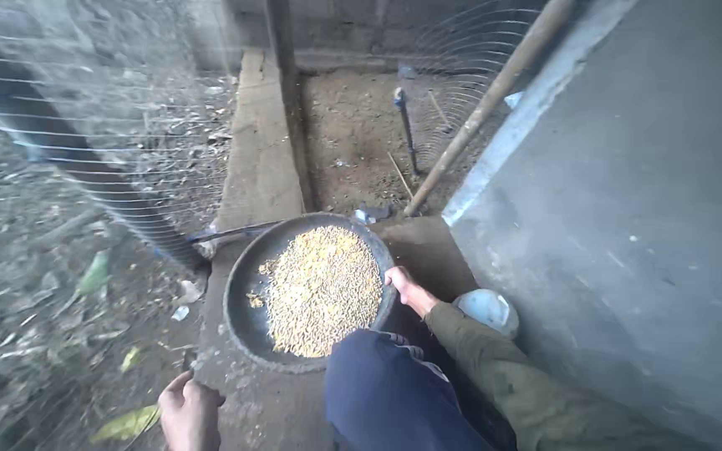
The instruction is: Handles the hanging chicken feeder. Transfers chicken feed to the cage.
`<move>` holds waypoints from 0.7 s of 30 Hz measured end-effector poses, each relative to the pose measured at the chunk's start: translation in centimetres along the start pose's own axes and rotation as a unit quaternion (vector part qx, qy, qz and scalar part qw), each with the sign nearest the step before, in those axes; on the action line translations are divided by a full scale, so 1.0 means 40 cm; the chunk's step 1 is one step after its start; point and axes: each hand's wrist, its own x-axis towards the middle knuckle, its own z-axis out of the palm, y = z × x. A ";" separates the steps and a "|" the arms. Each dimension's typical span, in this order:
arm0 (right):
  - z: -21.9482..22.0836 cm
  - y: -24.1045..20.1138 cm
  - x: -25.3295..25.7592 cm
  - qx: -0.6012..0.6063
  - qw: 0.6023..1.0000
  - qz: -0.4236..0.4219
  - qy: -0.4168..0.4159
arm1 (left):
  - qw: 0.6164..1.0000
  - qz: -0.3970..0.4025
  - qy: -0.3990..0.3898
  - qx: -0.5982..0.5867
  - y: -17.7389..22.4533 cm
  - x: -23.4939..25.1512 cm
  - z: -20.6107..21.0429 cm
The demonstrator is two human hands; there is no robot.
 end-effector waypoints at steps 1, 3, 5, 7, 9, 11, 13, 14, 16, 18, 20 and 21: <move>-0.029 0.015 -0.008 0.011 1.000 0.006 0.018 | 1.000 -0.001 -0.016 -0.003 0.007 0.002 0.023; -0.084 0.030 -0.023 0.030 0.998 0.005 0.051 | 0.998 0.004 -0.055 -0.018 0.024 -0.001 0.079; -0.123 0.016 -0.041 0.049 0.996 -0.007 0.077 | 0.991 -0.024 -0.126 -0.038 0.049 -0.003 0.140; -0.157 -0.018 -0.068 0.066 0.992 -0.017 0.102 | 0.972 -0.081 -0.214 -0.047 0.089 -0.004 0.217; -0.177 -0.055 -0.092 0.097 0.989 -0.013 0.112 | 0.946 -0.113 -0.302 -0.044 0.130 -0.016 0.281; -0.173 -0.064 -0.095 0.148 0.982 0.008 0.114 | 0.925 -0.128 -0.355 -0.042 0.174 -0.032 0.329; -0.165 -0.066 -0.107 0.188 0.974 0.014 0.122 | 0.905 -0.114 -0.398 -0.094 0.212 -0.034 0.380; -0.157 -0.065 -0.113 0.197 0.973 0.008 0.122 | 0.892 -0.099 -0.418 -0.143 0.223 -0.027 0.397; -0.149 -0.058 -0.140 0.208 0.970 0.000 0.124 | 0.864 -0.052 -0.449 -0.222 0.235 -0.008 0.418; -0.169 -0.046 -0.153 0.210 0.974 -0.012 0.080 | 0.848 0.002 -0.468 -0.249 0.244 0.007 0.433; -0.227 -0.063 -0.135 0.172 0.984 -0.037 -0.018 | 0.847 0.030 -0.467 -0.252 0.255 -0.004 0.433; -0.270 -0.083 -0.139 0.119 0.991 -0.041 -0.034 | 0.852 0.031 -0.456 -0.256 0.261 -0.017 0.435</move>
